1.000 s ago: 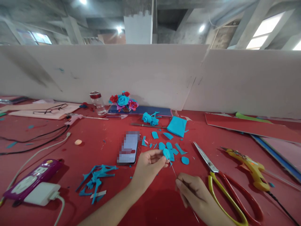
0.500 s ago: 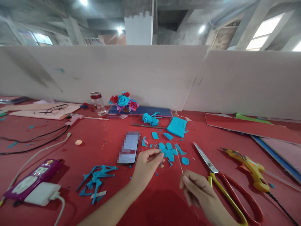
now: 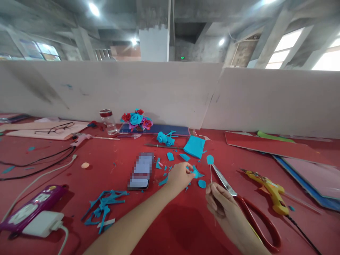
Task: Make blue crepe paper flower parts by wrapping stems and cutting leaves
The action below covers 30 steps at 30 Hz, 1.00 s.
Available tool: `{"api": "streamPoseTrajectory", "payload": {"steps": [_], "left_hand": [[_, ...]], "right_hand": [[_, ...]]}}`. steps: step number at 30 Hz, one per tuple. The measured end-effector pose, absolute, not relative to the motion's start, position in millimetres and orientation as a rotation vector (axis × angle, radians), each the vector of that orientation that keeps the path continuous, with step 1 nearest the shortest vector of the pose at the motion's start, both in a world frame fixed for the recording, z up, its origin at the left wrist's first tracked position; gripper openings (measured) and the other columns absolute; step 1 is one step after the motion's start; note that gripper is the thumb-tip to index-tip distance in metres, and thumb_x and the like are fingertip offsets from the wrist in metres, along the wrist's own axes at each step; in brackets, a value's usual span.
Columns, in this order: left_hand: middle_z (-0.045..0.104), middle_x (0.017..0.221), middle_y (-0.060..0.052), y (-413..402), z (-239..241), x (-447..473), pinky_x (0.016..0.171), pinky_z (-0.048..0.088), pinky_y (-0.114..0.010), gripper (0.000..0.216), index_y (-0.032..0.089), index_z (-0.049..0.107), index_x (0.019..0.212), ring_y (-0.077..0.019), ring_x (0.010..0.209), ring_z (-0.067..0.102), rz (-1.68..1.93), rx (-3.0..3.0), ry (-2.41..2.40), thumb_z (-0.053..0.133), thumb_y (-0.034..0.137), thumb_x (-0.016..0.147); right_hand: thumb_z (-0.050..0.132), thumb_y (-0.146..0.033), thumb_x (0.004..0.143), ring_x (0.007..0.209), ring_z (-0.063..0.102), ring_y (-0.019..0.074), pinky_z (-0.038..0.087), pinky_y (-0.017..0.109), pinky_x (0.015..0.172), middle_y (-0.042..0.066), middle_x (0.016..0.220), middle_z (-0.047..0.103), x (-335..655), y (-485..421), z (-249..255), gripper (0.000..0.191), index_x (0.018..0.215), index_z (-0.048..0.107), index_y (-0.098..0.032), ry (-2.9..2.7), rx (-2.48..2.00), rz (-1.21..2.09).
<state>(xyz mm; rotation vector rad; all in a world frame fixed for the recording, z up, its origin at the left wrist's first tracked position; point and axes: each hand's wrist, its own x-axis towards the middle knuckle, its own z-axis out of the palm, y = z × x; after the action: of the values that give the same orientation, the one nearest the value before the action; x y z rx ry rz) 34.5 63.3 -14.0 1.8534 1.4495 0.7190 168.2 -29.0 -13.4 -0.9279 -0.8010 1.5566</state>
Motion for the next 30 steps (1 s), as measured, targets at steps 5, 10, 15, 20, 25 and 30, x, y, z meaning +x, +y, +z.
{"api": "streamPoseTrajectory", "payload": {"steps": [5,10,15,20,25,30], "left_hand": [[0.070,0.075,-0.008,71,-12,32,0.075,0.044,-0.035,0.015,0.018,0.067,0.082,-0.0268,0.083,0.064,0.747,1.968,1.455,0.065,0.019,0.067],[0.069,0.080,-0.003,50,7,2,0.068,0.045,-0.024,0.021,0.020,0.065,0.082,-0.0163,0.074,0.063,0.904,1.971,1.313,0.047,0.031,0.085],[0.067,0.072,-0.002,27,14,-23,0.061,0.045,-0.021,0.021,0.018,0.066,0.080,-0.0131,0.067,0.059,1.176,1.467,1.046,0.060,0.038,0.077],[0.065,0.066,-0.001,34,9,-38,0.059,0.043,-0.021,0.020,0.017,0.068,0.076,-0.0111,0.061,0.055,1.176,1.277,0.935,0.067,0.036,0.070],[0.065,0.068,-0.001,38,4,-42,0.064,0.043,-0.023,0.016,0.016,0.069,0.075,-0.0116,0.064,0.056,1.081,1.298,0.876,0.067,0.032,0.071],[0.068,0.072,-0.003,35,7,-41,0.071,0.044,-0.025,0.015,0.016,0.070,0.076,-0.0144,0.072,0.059,1.027,1.337,0.848,0.067,0.030,0.069]], "right_hand": [[0.062,-0.040,0.081,0.045,0.022,0.0059,0.019,0.018,0.042,-0.007,0.048,0.037,170,-30,-14,0.026,0.067,0.058,-0.018,-0.831,-0.901,1.576],[0.059,-0.048,0.079,0.043,0.022,0.0067,0.017,0.022,0.043,-0.007,0.045,0.036,162,-36,-11,0.033,0.066,0.057,-0.018,-0.973,-0.962,1.541],[0.047,-0.046,0.087,0.045,0.031,0.0098,0.023,0.024,0.045,-0.006,0.047,0.037,152,-34,-12,0.035,0.071,0.059,-0.017,-1.538,-1.158,1.114],[0.040,-0.031,0.090,0.052,0.026,0.0109,0.023,0.025,0.048,-0.005,0.056,0.033,142,-21,-10,0.031,0.065,0.050,-0.018,-1.893,-1.166,0.857],[0.038,-0.030,0.091,0.052,0.025,0.0112,0.022,0.025,0.048,-0.005,0.056,0.028,136,-18,-15,0.033,0.059,0.034,-0.021,-1.914,-1.151,0.908],[0.038,-0.034,0.090,0.051,0.026,0.0113,0.023,0.025,0.047,-0.005,0.056,0.030,136,-22,-20,0.034,0.059,0.035,-0.021,-1.864,-1.184,0.967]]}}
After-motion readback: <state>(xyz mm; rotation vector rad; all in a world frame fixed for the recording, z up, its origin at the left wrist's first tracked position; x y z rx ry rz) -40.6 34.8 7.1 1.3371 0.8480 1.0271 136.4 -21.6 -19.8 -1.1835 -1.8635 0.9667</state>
